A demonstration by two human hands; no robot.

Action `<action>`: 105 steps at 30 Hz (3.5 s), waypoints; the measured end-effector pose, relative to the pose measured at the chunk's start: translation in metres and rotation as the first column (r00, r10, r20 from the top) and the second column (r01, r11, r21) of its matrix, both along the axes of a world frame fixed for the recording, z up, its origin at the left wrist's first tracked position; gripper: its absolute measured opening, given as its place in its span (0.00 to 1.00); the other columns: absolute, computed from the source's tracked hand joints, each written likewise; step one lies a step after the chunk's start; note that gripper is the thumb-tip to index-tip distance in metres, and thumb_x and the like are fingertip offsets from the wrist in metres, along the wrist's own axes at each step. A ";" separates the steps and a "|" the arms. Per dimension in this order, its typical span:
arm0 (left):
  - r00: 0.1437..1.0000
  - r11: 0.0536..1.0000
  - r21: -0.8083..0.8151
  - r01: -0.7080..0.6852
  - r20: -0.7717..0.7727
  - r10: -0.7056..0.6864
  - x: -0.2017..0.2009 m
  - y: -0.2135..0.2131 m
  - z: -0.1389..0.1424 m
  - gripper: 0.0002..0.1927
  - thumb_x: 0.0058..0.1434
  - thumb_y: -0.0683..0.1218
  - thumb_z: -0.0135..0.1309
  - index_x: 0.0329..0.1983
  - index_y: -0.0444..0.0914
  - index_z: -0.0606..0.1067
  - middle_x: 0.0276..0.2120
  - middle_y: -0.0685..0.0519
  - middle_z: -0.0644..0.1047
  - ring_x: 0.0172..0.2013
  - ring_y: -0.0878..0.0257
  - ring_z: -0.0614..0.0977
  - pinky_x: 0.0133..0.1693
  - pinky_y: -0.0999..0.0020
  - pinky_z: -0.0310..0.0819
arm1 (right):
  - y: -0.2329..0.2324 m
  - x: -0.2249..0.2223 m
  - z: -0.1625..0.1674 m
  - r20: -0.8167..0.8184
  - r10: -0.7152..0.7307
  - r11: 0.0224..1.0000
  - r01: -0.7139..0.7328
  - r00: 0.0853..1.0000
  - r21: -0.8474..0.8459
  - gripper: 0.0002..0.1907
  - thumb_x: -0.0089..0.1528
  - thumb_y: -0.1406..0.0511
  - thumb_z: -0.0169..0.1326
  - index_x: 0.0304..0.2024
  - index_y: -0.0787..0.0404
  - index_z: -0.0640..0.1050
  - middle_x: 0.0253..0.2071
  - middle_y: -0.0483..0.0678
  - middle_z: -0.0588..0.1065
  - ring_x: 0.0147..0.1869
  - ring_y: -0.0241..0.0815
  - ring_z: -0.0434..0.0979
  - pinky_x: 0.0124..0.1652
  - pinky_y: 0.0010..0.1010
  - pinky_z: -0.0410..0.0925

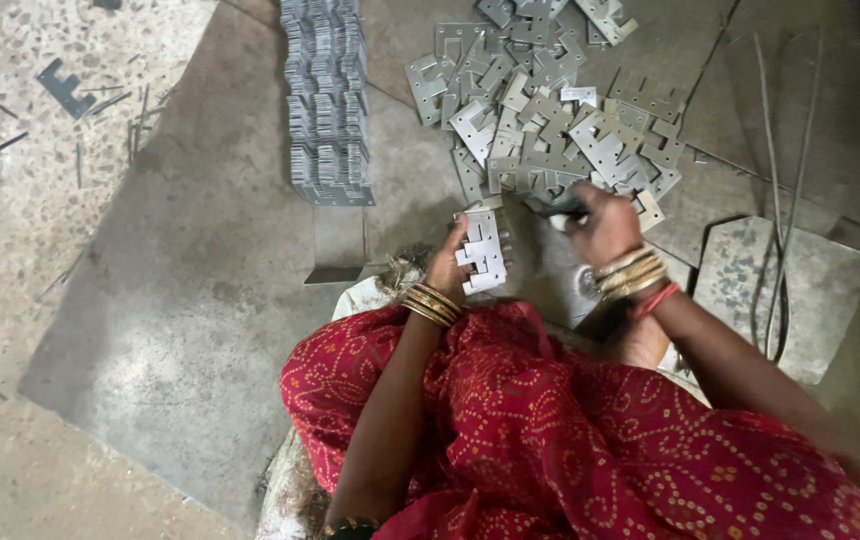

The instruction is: The person sits on the floor and repeatedly picks up small metal brackets from a pile, aligns them, and stacks them into a neat column. The person uses both hands to handle the brackets and occasionally uses a tool to adjust the pile.

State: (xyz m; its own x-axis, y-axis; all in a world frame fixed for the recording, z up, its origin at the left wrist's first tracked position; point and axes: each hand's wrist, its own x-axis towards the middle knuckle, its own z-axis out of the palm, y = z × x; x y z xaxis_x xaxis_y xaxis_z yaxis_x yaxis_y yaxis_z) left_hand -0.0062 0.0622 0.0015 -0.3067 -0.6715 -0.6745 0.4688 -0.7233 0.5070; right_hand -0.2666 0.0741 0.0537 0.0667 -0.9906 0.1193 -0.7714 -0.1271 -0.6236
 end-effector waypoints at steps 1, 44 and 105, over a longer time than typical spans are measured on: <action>0.999 0.999 -0.008 0.034 -0.011 -0.034 0.000 -0.001 0.001 0.36 0.63 0.69 0.51 0.59 0.37 0.73 0.40 0.48 0.81 0.34 0.58 0.84 0.36 0.59 0.83 | 0.006 0.005 0.006 0.004 0.062 0.993 -0.062 0.998 -0.098 0.14 0.60 0.67 0.59 0.50 0.56 0.79 0.51 0.54 0.80 0.51 0.54 0.83 0.51 0.40 0.78; 0.961 0.998 -0.061 -0.021 -0.278 0.003 -0.006 0.009 0.005 0.37 0.62 0.71 0.41 0.56 0.38 0.73 0.40 0.45 0.82 0.38 0.53 0.86 0.43 0.54 0.86 | -0.088 -0.037 0.015 -0.190 -0.219 0.933 0.263 0.957 0.246 0.23 0.52 0.65 0.66 0.50 0.63 0.78 0.49 0.63 0.79 0.54 0.63 0.79 0.54 0.48 0.73; 0.975 0.993 -0.111 -0.037 -0.223 0.012 0.006 -0.003 -0.003 0.27 0.69 0.62 0.51 0.57 0.37 0.72 0.40 0.47 0.81 0.35 0.58 0.84 0.38 0.58 0.84 | -0.094 0.038 0.039 -0.341 -0.077 0.927 0.194 0.937 0.322 0.38 0.48 0.59 0.73 0.56 0.65 0.71 0.46 0.66 0.76 0.51 0.67 0.78 0.52 0.49 0.71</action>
State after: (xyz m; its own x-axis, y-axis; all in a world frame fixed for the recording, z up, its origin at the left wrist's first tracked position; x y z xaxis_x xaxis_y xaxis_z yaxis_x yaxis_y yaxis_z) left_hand -0.0004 0.0587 -0.0015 -0.4221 -0.7493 -0.5103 0.5955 -0.6536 0.4671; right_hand -0.2286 -0.0202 0.0929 -0.0945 -0.9670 -0.2367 -0.9288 0.1712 -0.3287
